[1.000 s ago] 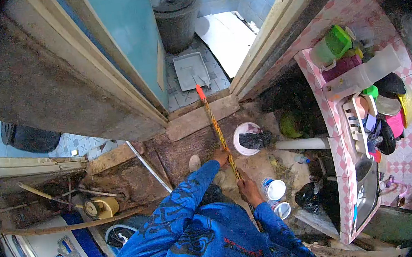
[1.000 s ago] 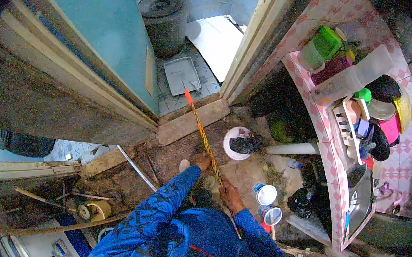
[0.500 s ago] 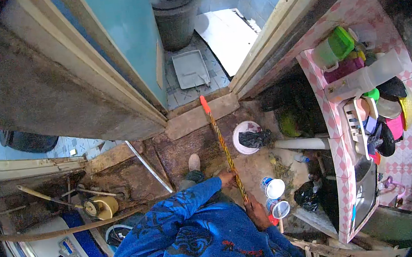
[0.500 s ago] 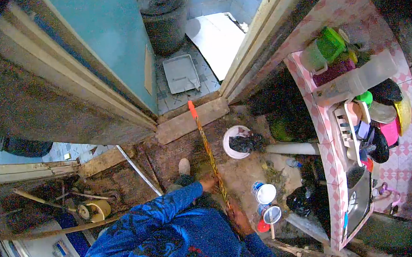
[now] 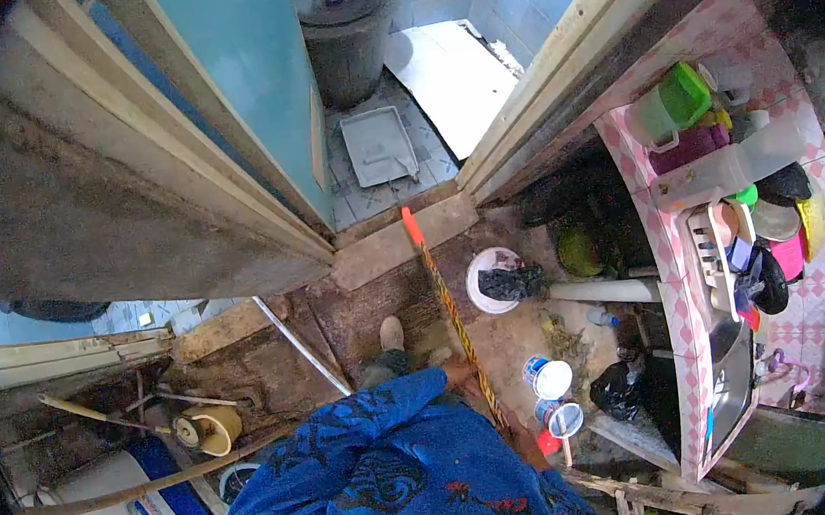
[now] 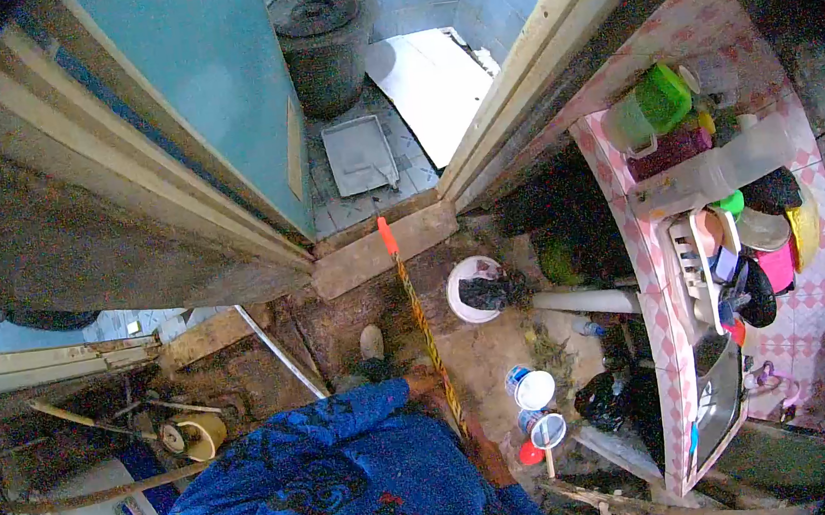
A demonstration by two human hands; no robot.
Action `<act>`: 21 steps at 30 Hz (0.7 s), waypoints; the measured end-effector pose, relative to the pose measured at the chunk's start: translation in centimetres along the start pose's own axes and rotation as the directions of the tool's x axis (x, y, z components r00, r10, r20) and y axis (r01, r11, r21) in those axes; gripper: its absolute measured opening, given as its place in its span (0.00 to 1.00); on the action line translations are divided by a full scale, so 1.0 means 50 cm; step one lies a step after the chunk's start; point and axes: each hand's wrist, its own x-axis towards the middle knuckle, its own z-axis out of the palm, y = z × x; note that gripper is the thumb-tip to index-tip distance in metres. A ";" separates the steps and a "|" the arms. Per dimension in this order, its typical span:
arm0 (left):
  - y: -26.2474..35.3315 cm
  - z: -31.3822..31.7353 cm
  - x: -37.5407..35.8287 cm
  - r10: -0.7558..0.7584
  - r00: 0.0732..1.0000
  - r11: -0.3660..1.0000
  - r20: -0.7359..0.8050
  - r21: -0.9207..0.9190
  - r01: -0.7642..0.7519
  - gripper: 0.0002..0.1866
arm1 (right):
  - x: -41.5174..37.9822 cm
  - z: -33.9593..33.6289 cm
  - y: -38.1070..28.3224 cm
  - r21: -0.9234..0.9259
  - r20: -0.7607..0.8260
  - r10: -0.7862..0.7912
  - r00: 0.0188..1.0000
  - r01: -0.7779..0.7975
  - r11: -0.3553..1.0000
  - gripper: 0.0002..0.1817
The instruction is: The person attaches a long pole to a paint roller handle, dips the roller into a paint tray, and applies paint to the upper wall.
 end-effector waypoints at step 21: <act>0.239 -0.192 -0.112 -0.302 0.948 0.823 0.097 -0.475 0.311 0.21 | 0.049 0.007 -0.098 -0.126 -0.019 0.121 0.992 -0.122 0.984 0.34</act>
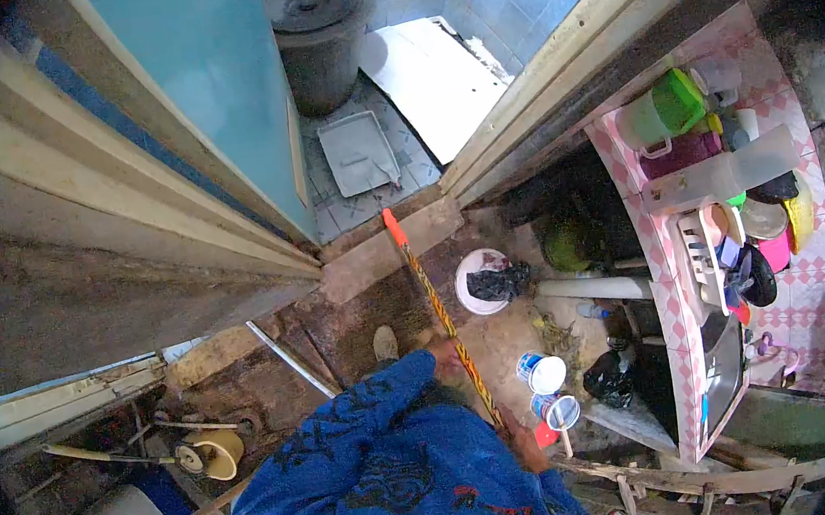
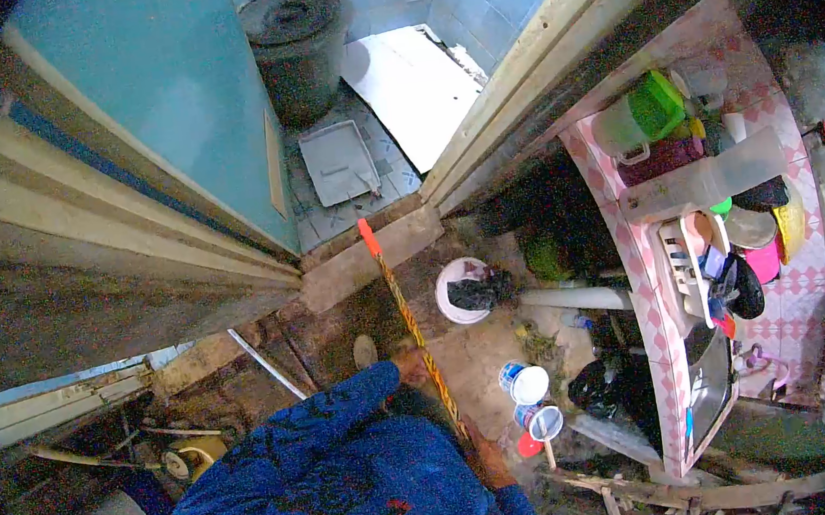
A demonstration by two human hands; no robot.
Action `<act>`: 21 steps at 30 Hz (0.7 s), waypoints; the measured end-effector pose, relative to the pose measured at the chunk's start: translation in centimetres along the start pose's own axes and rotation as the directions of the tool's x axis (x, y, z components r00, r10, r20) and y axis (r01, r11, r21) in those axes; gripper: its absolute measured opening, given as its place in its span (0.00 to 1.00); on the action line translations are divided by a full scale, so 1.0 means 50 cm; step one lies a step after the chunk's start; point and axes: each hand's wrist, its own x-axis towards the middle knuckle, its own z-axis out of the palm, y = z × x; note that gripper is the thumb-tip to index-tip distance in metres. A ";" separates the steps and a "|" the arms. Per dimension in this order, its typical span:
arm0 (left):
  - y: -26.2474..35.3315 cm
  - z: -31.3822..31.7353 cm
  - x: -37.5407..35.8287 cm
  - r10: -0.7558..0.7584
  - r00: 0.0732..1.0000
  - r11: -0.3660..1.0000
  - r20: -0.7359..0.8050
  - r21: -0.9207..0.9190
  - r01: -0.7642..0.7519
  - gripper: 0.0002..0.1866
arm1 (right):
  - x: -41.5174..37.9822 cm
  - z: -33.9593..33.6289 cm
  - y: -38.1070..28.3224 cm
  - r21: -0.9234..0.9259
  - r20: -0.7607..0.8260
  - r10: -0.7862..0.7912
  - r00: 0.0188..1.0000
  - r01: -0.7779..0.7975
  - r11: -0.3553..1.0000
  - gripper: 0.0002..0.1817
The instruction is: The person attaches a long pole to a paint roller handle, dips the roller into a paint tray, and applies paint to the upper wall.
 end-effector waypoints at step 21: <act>-0.125 0.072 0.109 0.270 -0.262 -0.156 0.926 -0.227 -0.961 0.22 | -0.216 -0.058 0.064 -0.163 -0.055 0.251 0.966 -0.257 0.953 0.17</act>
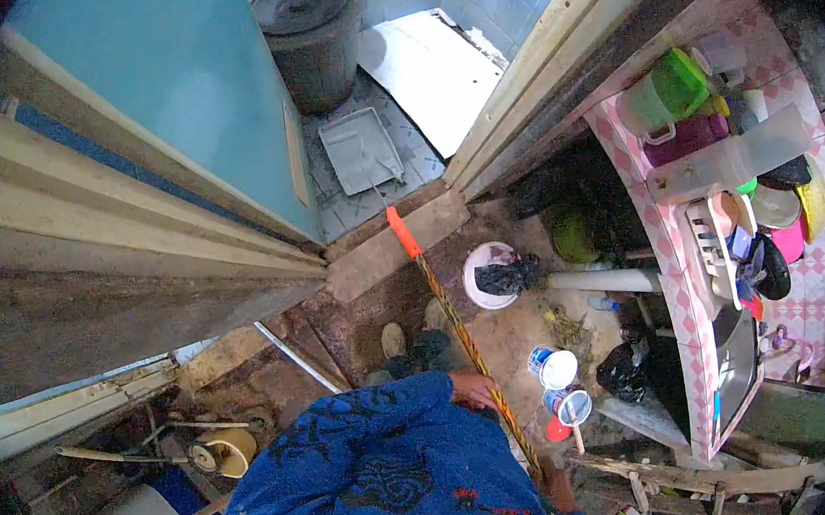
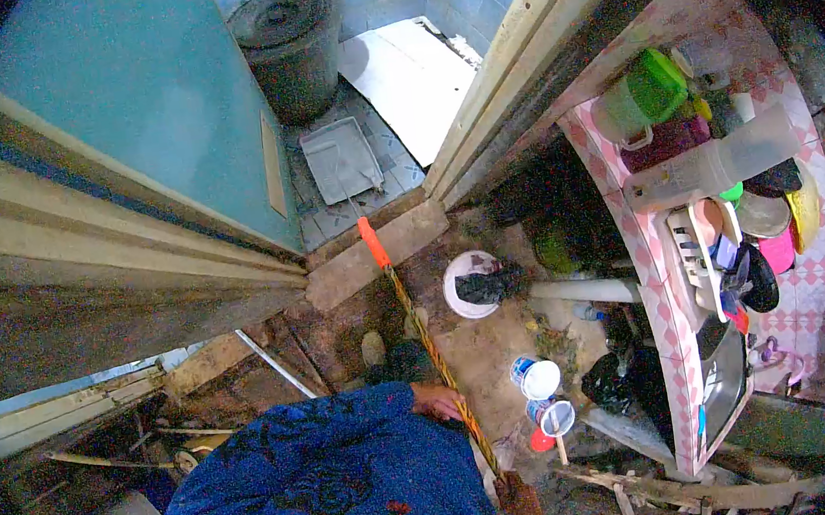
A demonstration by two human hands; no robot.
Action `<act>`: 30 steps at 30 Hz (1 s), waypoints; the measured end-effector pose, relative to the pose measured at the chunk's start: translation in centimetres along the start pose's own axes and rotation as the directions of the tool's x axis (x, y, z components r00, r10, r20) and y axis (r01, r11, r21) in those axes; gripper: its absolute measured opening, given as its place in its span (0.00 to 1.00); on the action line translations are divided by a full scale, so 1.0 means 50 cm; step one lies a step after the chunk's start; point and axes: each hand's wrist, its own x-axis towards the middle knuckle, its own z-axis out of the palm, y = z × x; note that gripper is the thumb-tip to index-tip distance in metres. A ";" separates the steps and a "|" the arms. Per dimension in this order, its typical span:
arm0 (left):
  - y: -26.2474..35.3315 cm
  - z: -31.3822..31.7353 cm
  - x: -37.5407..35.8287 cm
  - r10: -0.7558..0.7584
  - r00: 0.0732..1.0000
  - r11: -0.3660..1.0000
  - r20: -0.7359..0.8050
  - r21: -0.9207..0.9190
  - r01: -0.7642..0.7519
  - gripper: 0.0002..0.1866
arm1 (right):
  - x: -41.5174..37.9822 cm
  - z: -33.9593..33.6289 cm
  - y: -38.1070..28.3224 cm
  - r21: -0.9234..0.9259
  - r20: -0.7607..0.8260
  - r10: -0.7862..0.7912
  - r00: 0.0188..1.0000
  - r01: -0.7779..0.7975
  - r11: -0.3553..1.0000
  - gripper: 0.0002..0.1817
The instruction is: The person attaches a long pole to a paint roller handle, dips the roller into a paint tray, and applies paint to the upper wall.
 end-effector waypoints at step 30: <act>0.297 -0.623 0.374 -0.744 0.177 0.218 -0.645 0.017 0.976 0.32 | 0.644 -0.015 -0.030 -0.009 -0.290 -0.488 0.823 0.507 0.862 0.24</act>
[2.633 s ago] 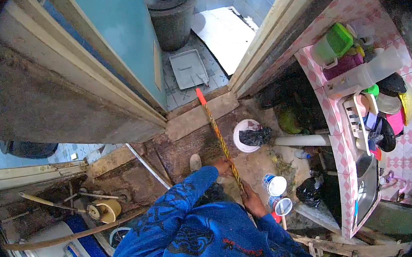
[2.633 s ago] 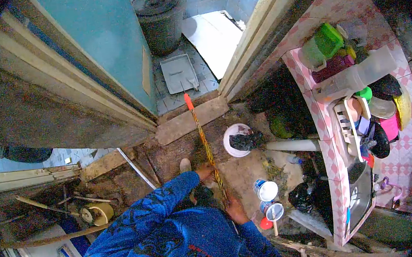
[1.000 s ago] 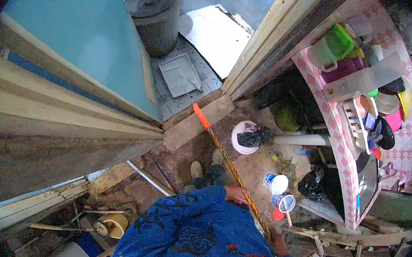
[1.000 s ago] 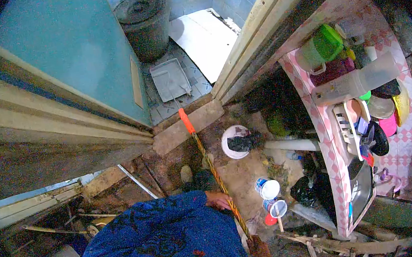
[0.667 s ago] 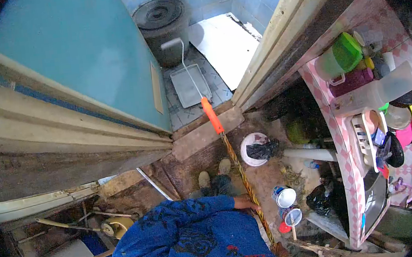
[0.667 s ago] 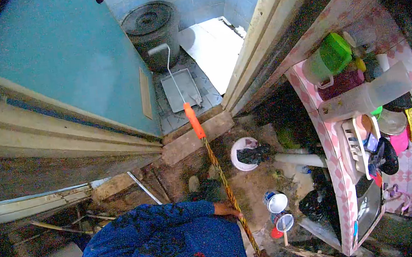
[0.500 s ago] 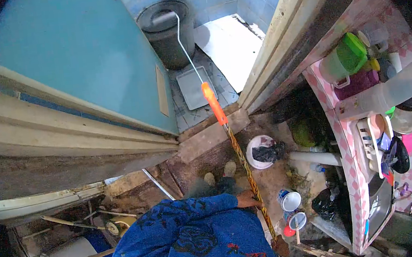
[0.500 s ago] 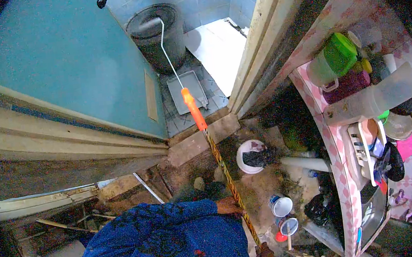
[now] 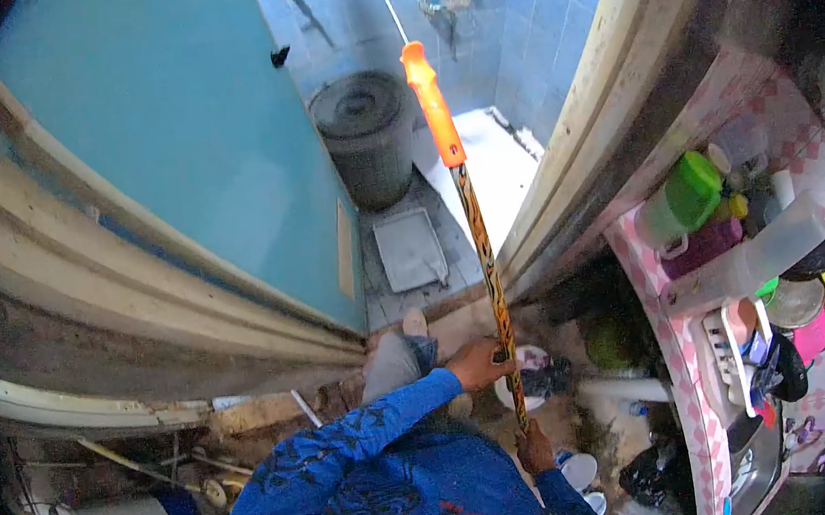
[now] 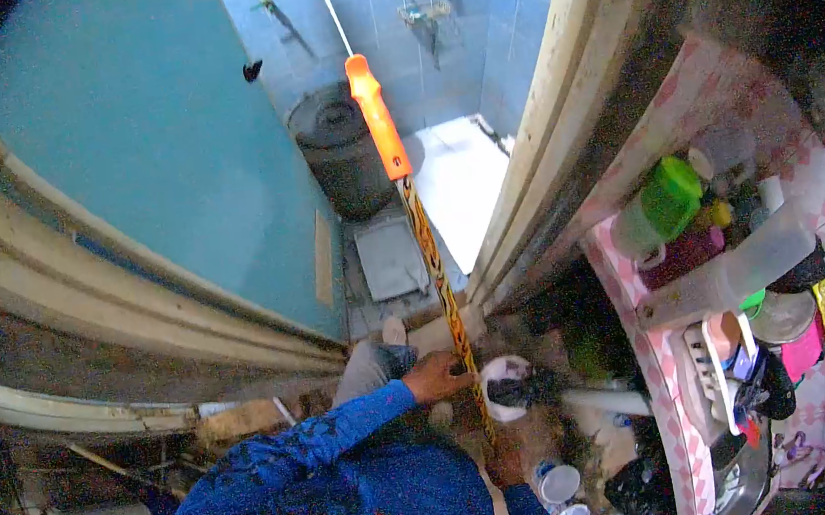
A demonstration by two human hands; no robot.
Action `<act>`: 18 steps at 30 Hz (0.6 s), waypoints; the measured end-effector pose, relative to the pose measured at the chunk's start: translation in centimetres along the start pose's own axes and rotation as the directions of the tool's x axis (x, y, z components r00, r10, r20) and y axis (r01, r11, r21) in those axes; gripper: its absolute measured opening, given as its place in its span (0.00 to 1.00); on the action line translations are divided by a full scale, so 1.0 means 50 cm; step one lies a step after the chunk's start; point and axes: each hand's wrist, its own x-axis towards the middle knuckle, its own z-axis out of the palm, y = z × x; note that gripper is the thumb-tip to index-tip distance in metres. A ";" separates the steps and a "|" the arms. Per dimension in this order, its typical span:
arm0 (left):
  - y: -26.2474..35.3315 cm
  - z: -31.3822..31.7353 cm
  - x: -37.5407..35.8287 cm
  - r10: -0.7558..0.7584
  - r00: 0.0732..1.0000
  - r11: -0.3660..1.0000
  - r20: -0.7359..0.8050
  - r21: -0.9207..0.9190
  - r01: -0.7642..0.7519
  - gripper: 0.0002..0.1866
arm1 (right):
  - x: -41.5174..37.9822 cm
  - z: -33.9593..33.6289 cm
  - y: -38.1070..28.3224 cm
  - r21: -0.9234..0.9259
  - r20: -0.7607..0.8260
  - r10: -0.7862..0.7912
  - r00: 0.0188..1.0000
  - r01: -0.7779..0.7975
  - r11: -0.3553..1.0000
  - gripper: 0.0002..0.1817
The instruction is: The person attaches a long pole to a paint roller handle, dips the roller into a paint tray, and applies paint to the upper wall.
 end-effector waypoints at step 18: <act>0.246 -0.715 0.297 0.355 0.800 0.884 -0.484 -0.106 -0.456 0.14 | 0.781 -0.232 -0.609 0.411 -0.276 -0.047 0.960 0.162 0.897 0.20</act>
